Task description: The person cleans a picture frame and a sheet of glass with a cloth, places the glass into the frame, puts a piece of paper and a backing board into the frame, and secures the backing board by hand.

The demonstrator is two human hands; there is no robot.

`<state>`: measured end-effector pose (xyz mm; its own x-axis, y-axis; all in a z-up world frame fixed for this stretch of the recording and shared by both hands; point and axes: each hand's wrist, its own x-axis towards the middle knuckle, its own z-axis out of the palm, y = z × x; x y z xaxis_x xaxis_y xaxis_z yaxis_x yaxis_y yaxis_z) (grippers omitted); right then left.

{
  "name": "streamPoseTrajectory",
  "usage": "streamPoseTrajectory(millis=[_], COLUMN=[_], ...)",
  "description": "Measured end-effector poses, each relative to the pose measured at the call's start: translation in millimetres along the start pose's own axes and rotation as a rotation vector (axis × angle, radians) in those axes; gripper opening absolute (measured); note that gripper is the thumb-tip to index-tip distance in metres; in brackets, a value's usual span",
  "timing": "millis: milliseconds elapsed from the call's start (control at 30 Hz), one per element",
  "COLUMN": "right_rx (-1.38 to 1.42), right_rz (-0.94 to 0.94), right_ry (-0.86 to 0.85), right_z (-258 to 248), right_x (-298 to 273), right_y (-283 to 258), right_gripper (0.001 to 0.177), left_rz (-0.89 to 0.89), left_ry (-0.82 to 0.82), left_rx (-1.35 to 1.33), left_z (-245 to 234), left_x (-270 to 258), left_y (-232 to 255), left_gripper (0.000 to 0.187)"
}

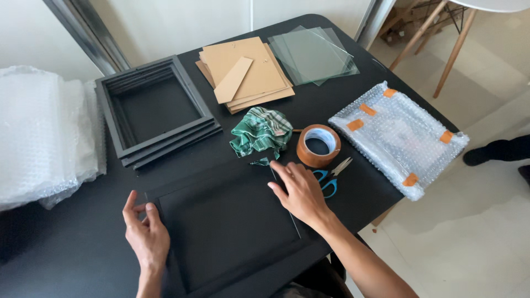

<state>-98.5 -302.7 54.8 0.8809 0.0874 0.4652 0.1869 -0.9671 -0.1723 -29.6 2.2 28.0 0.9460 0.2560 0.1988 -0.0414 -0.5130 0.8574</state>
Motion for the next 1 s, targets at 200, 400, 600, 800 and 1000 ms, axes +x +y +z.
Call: streamPoseTrajectory(millis=[200, 400, 600, 800, 1000], right_rx=[0.109, 0.075, 0.098, 0.147, 0.124], right_rz=[0.157, 0.177, 0.278, 0.4, 0.424], right_ry=[0.03, 0.063, 0.038, 0.051, 0.096], right_z=[-5, -12, -22, -31, -39], right_x=[-19, -30, -43, -60, -69], right_y=[11, 17, 25, 33, 38], right_gripper=[0.033, 0.035, 0.037, 0.045, 0.037], left_rz=[0.019, 0.055, 0.005, -0.174, -0.18], left_ry=[-0.042, -0.046, -0.13, -0.217, -0.282], left_rx=[-0.095, -0.18, -0.221, -0.369, -0.418], left_z=[17, 32, 50, 72, 85], left_x=[-3, 0, 2, 1, -2], left_y=[12, 23, 29, 42, 54], left_gripper=[0.025, 0.022, 0.025, 0.018, 0.015])
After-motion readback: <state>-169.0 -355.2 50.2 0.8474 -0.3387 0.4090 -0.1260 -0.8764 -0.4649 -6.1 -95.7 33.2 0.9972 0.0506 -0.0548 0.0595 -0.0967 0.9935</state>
